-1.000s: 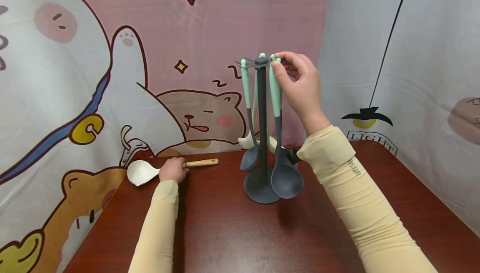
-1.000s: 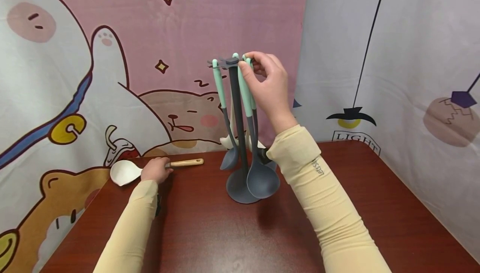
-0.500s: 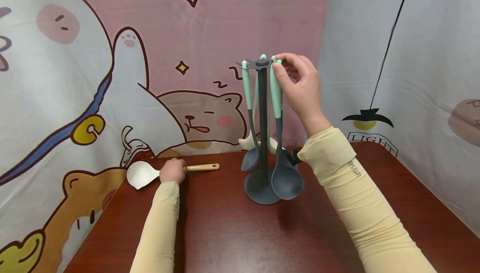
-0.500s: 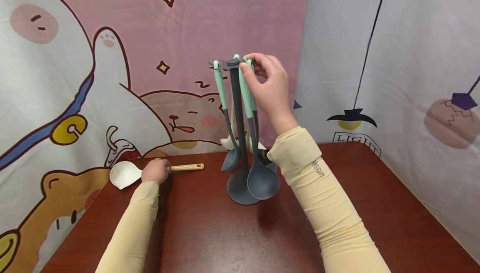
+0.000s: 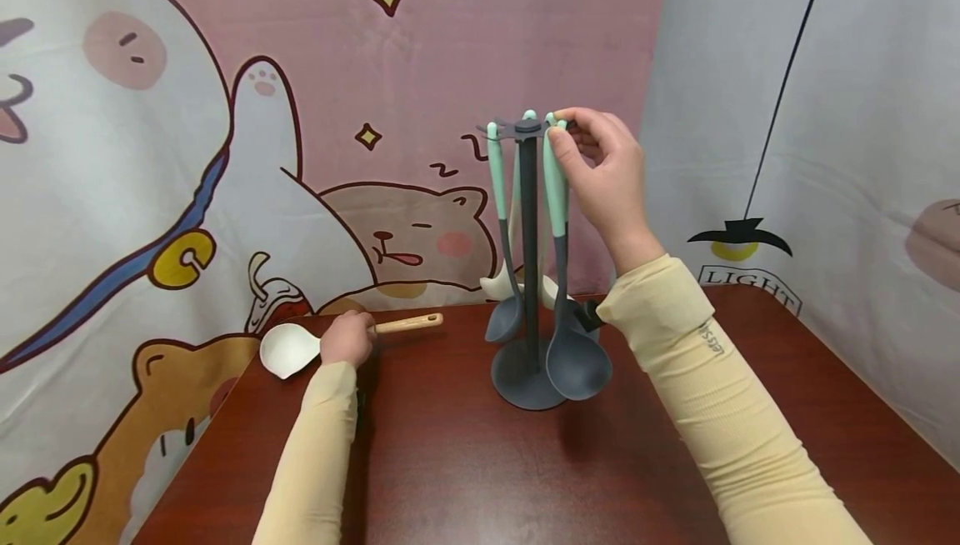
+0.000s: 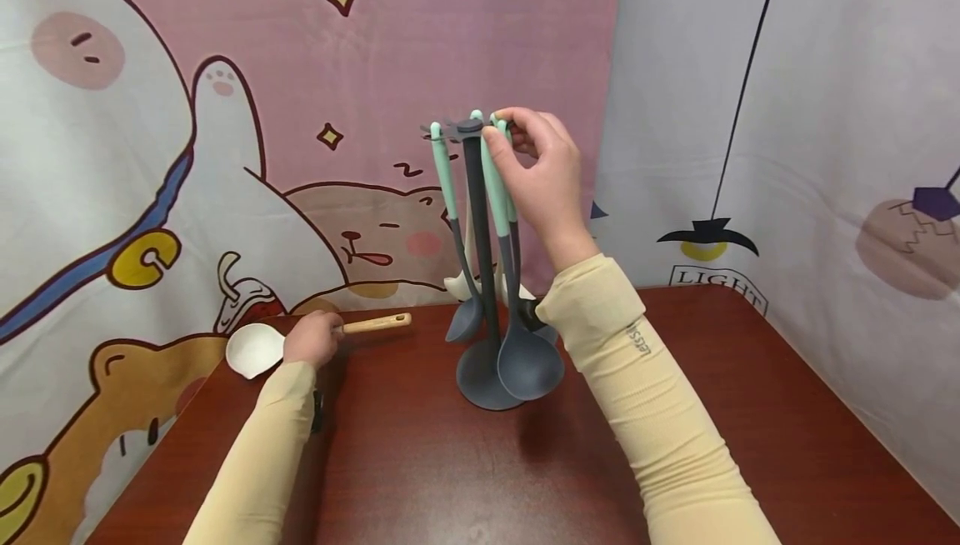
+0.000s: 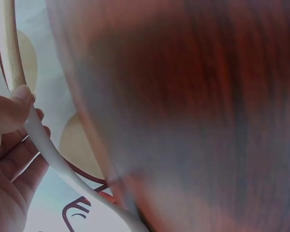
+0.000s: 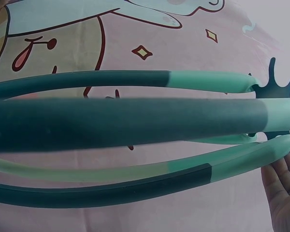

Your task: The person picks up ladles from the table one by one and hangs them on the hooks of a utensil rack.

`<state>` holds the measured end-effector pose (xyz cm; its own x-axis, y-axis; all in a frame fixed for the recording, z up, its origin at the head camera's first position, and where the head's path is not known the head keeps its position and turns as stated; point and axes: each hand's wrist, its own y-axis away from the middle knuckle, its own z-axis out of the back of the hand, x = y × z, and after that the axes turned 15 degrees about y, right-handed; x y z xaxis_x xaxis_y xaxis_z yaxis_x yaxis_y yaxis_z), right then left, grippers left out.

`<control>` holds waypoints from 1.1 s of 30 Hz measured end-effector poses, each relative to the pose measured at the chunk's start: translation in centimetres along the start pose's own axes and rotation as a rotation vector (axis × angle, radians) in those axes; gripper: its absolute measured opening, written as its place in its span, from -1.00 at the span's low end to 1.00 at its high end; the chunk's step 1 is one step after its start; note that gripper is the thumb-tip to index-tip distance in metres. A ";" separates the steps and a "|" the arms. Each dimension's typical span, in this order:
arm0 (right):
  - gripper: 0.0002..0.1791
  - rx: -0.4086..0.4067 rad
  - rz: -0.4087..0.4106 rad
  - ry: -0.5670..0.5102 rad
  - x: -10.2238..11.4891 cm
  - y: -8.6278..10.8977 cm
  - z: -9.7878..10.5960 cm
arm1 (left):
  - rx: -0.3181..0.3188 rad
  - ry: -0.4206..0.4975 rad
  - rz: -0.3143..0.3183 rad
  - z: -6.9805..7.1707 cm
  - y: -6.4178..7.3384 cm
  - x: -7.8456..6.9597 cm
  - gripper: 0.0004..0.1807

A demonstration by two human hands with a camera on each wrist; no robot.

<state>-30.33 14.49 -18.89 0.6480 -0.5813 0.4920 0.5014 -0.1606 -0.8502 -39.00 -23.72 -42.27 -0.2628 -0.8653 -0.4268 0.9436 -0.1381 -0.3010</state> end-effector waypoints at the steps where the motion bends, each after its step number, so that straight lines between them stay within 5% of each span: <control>1: -0.70 0.000 0.000 0.003 0.0 0.0 0.0 | -0.007 0.003 -0.010 0.0 0.0 -0.1 -0.93; 12: -0.70 -0.002 -0.009 0.014 -0.1 -0.1 0.0 | -0.071 0.065 -0.068 0.2 -0.4 -0.6 -0.86; 21: -0.71 -0.011 -0.015 -0.001 -0.3 -0.2 -0.2 | -0.176 0.192 -0.186 0.4 -0.6 -2.0 -0.86; 33: -0.71 -0.005 -0.023 0.008 -0.7 -0.2 -0.3 | -0.182 0.294 -0.205 0.6 -0.7 -4.5 -0.87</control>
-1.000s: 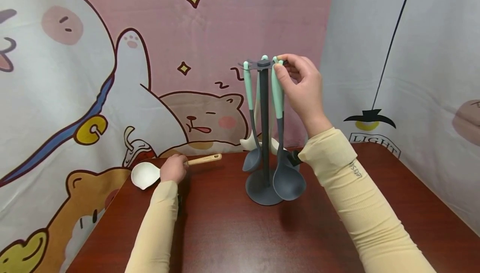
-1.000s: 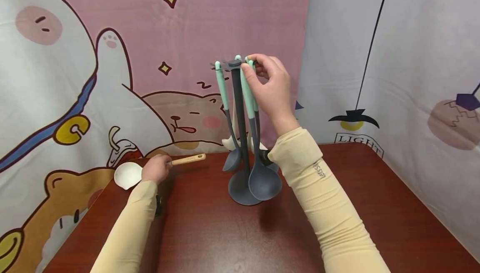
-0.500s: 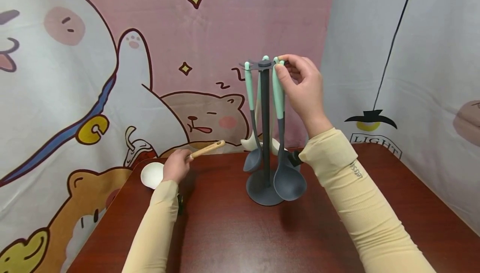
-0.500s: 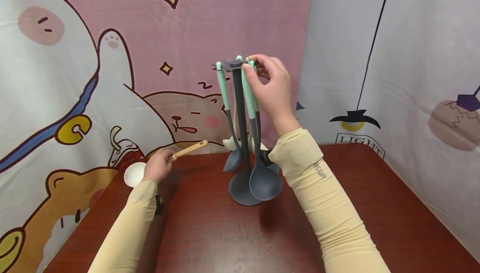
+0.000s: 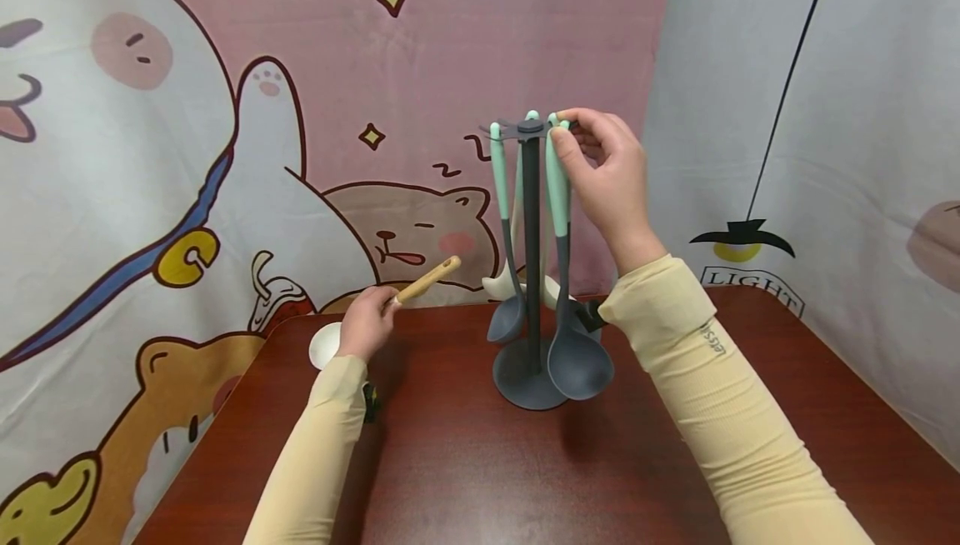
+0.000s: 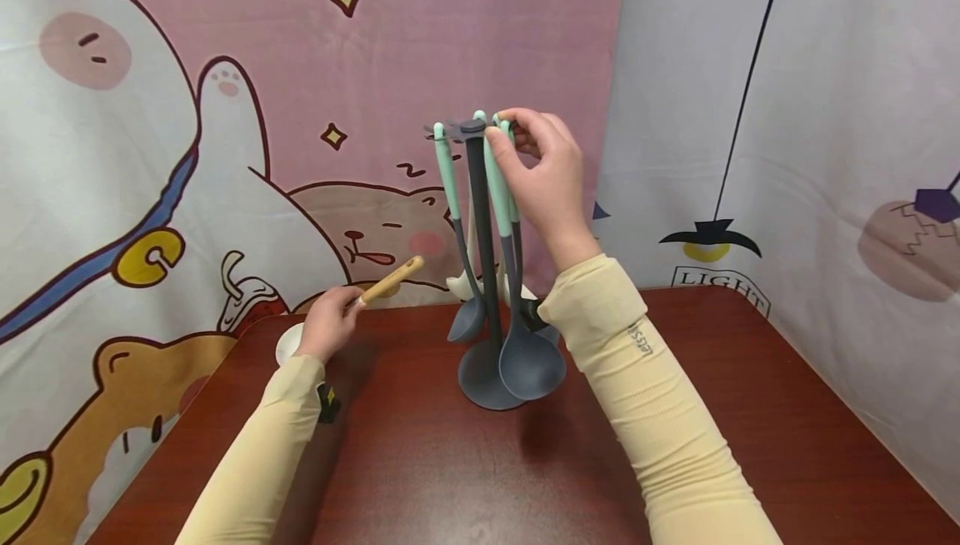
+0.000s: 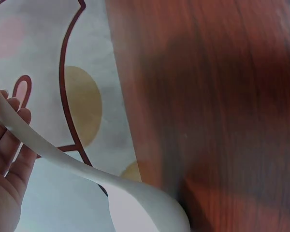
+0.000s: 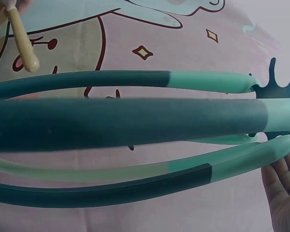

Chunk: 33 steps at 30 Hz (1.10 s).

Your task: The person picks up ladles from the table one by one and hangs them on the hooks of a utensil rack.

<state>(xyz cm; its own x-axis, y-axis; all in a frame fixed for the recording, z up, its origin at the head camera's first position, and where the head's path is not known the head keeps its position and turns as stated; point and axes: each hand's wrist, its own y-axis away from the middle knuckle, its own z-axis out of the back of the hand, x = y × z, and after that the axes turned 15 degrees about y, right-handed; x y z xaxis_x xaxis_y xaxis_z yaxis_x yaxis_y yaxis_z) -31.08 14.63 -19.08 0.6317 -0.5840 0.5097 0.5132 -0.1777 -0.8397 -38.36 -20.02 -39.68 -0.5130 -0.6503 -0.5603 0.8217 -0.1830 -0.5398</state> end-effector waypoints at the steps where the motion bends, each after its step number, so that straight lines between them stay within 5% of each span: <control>1: -0.71 0.000 0.001 -0.002 0.0 0.0 0.0 | -0.001 0.009 0.000 0.0 -0.1 -0.2 -0.88; 33: -0.70 0.006 0.006 -0.001 0.2 0.0 0.2 | -0.111 0.485 0.117 -1.0 -1.1 -5.7 -0.86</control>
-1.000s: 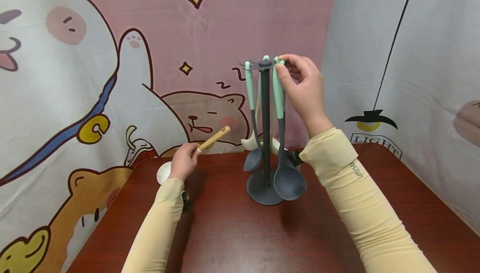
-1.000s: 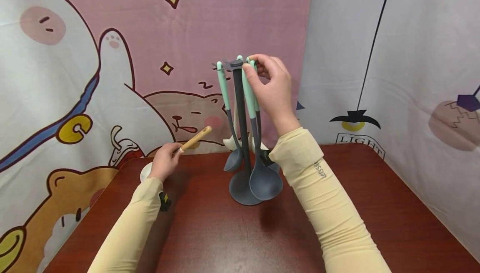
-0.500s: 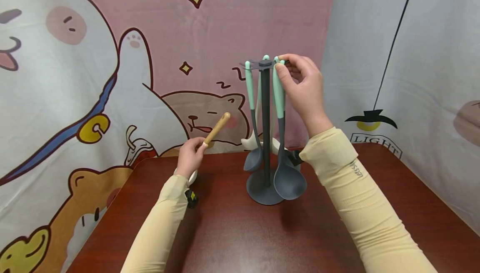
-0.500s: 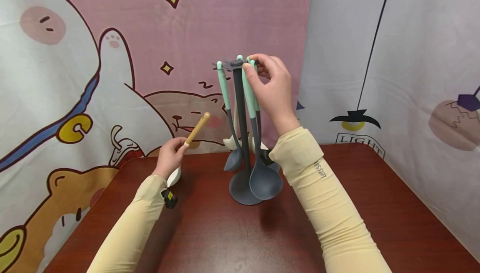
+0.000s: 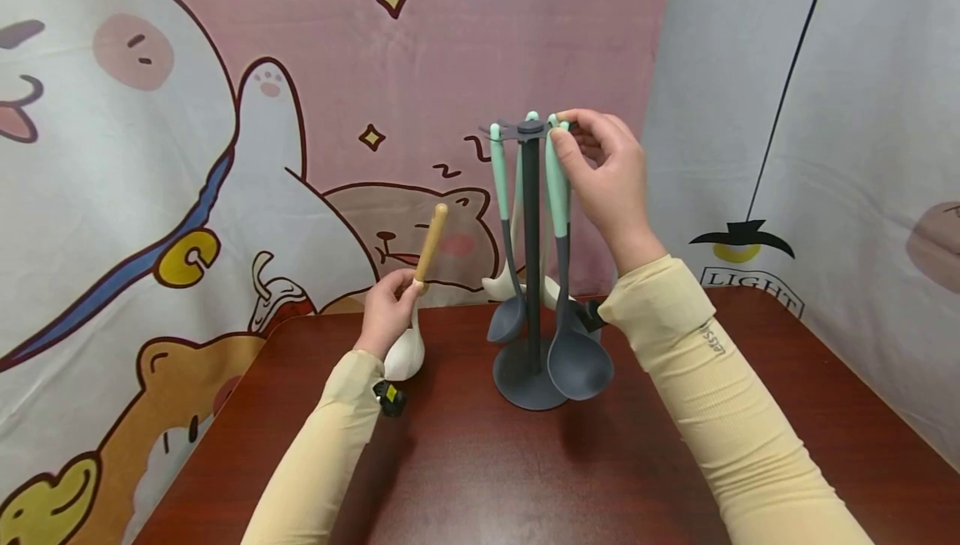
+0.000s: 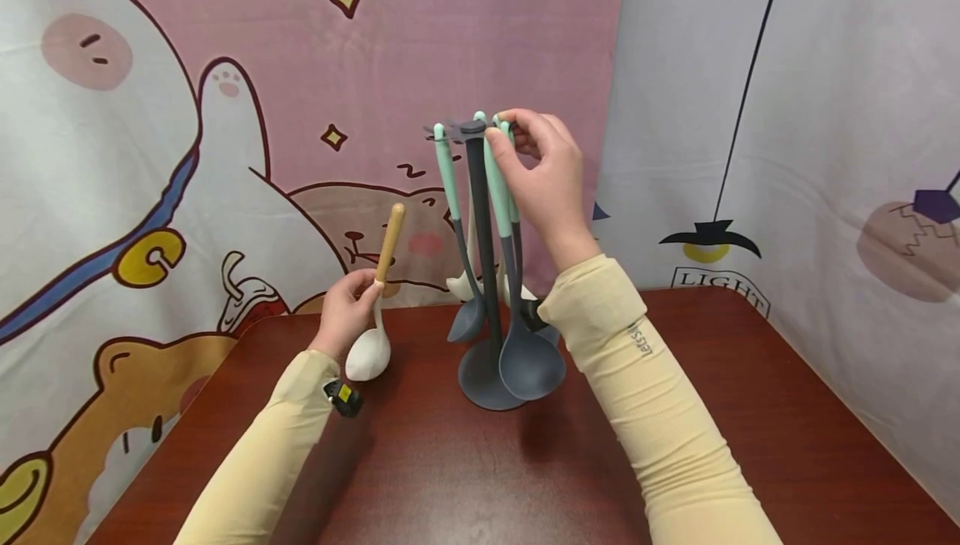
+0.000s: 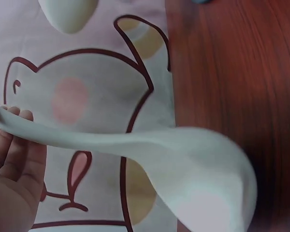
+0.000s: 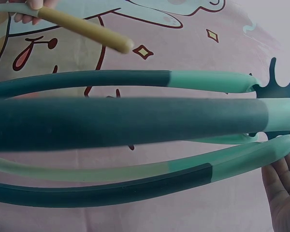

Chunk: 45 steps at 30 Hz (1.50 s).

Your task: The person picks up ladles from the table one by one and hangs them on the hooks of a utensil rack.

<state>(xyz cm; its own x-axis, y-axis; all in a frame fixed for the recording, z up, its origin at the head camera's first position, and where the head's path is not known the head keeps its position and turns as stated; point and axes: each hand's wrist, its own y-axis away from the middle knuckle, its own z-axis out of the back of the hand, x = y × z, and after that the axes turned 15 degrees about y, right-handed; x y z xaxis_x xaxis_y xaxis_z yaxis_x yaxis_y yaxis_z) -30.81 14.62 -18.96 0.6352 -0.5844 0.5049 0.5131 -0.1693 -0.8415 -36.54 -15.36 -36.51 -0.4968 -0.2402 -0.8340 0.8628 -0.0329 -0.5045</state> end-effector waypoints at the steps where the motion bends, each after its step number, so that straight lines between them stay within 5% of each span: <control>1: -0.70 -0.001 0.000 -0.002 0.0 0.0 0.0 | -0.008 0.022 0.008 -0.1 0.1 -0.3 -0.86; 6: -0.71 -0.010 0.009 -0.009 0.0 0.1 0.1 | -0.030 0.118 0.008 -0.8 0.5 -2.0 -0.84; 15: -0.71 -0.011 0.012 -0.010 0.3 0.2 0.2 | -0.029 0.189 -0.098 -1.8 0.8 -4.7 -0.85; 18: -0.71 -0.013 0.013 -0.012 0.2 0.2 0.2 | -0.034 0.189 -0.111 -1.9 1.3 -7.2 -0.85; 21: -0.71 -0.013 0.017 -0.012 0.2 0.2 0.2 | -0.045 0.208 -0.120 -2.0 1.2 -8.1 -0.85; 27: -0.70 -0.005 0.011 -0.001 0.2 0.1 0.3 | -0.068 0.271 -0.150 -2.1 0.5 -7.5 -0.84; 39: -0.70 0.006 -0.006 0.010 0.0 0.0 0.0 | -0.041 0.317 -0.236 -2.1 0.9 -9.4 -0.83; 45: -0.70 0.002 0.000 0.010 0.0 0.0 0.0 | -0.049 0.337 -0.231 -2.2 0.8 -10.5 -0.81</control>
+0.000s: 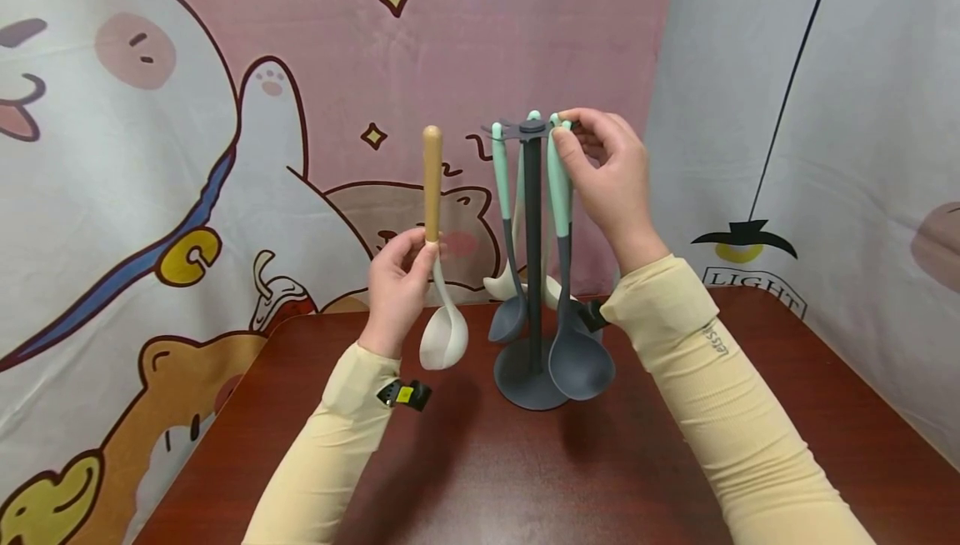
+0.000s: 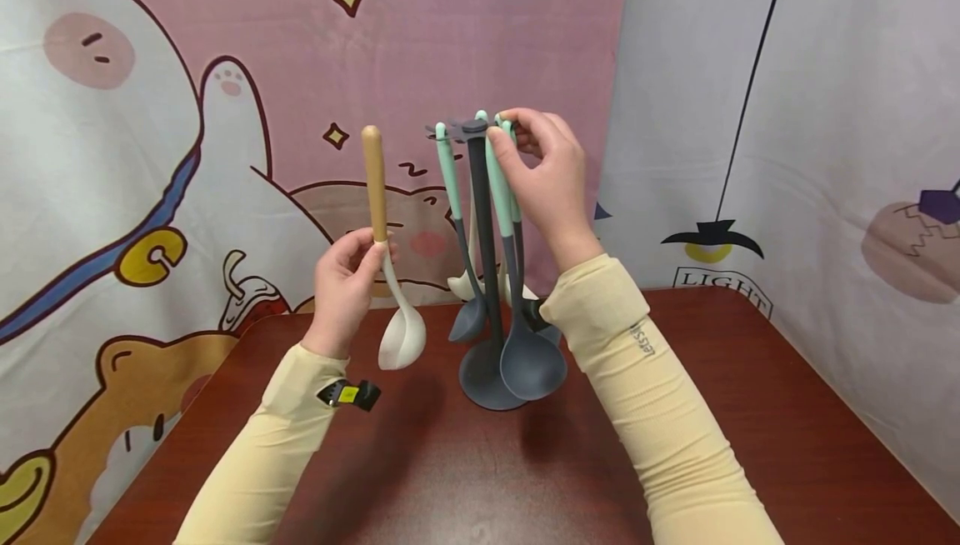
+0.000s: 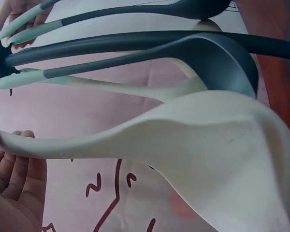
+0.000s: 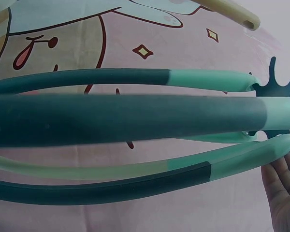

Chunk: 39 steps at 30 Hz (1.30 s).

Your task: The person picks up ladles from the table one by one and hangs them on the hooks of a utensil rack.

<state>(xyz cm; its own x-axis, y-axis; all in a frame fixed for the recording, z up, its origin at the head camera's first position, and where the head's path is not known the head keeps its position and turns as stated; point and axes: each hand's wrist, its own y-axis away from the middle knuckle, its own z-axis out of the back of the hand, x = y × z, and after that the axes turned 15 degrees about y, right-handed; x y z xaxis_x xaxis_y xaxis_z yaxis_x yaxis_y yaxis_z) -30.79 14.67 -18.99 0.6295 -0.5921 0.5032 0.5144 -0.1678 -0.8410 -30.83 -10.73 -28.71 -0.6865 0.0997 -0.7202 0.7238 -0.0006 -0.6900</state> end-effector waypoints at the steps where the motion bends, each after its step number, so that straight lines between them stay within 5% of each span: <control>1: -0.70 -0.001 0.000 0.000 0.0 0.0 0.0 | -0.002 0.009 0.003 -0.1 0.0 -0.1 -0.80; 14: -0.70 0.004 -0.014 0.028 0.1 0.0 0.0 | 0.001 0.063 -0.029 -0.6 -0.2 -1.4 -0.80; 39: -0.70 -0.002 -0.004 0.003 0.2 0.0 0.0 | 0.073 0.086 -0.042 -2.8 -0.1 -1.3 -0.81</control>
<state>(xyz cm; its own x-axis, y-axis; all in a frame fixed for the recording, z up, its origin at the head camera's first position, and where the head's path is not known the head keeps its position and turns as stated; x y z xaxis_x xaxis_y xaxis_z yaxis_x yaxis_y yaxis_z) -30.67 14.60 -18.90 0.6254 -0.5937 0.5063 0.5160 -0.1720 -0.8391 -29.80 -8.11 -27.47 -0.7051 0.1861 -0.6843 0.6857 -0.0670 -0.7248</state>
